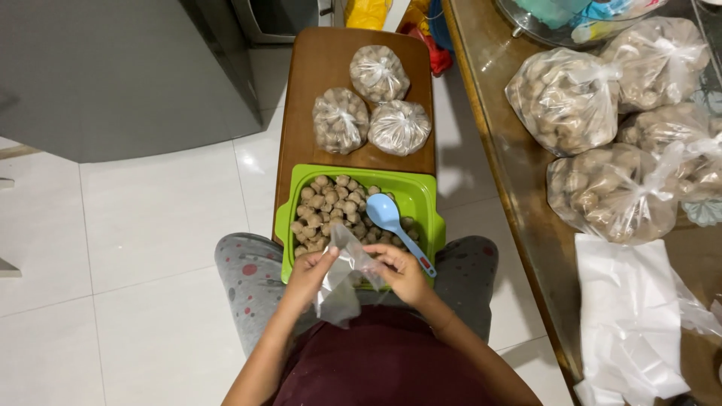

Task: Packaging meatballs by scooping them from a tray into a plastic bag using a spoon.

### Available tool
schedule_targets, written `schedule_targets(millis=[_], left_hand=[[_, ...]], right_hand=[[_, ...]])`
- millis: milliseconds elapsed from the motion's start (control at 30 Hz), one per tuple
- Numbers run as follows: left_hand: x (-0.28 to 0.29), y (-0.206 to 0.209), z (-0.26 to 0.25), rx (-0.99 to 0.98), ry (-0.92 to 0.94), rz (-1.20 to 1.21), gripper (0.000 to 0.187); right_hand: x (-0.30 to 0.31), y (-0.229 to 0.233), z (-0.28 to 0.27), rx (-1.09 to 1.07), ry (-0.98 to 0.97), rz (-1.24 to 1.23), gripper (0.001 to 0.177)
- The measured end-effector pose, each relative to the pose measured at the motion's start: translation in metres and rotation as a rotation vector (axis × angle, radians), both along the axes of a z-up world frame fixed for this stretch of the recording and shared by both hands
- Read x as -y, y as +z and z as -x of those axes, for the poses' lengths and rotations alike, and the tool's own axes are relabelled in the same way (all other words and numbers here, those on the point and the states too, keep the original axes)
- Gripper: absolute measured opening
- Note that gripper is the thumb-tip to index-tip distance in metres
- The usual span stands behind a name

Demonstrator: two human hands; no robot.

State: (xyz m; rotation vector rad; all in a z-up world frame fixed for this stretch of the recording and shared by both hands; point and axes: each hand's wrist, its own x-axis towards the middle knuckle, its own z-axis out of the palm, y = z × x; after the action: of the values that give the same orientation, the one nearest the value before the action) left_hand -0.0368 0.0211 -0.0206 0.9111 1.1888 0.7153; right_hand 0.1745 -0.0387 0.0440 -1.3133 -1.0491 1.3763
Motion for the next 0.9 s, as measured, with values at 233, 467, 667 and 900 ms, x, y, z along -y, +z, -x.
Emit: schedule_targets(millis=[233, 467, 667, 900], left_hand=[[-0.019, 0.003, 0.037, 0.302, 0.115, 0.333, 0.033], [-0.039, -0.004, 0.050, 0.091, 0.266, 0.086, 0.027], [-0.007, 0.072, 0.018, -0.548, 0.157, -0.863, 0.024], [0.017, 0.076, -0.015, -0.539, -0.159, -0.915, 0.039]], right_hand=[[0.008, -0.032, -0.011, -0.024, -0.036, 0.046, 0.021], [0.007, -0.067, -0.018, -0.351, -0.323, 0.171, 0.019], [0.013, -0.051, -0.009, -0.331, -0.262, 0.279, 0.031], [-0.007, -0.044, 0.008, -0.286, -0.134, 0.140, 0.053]])
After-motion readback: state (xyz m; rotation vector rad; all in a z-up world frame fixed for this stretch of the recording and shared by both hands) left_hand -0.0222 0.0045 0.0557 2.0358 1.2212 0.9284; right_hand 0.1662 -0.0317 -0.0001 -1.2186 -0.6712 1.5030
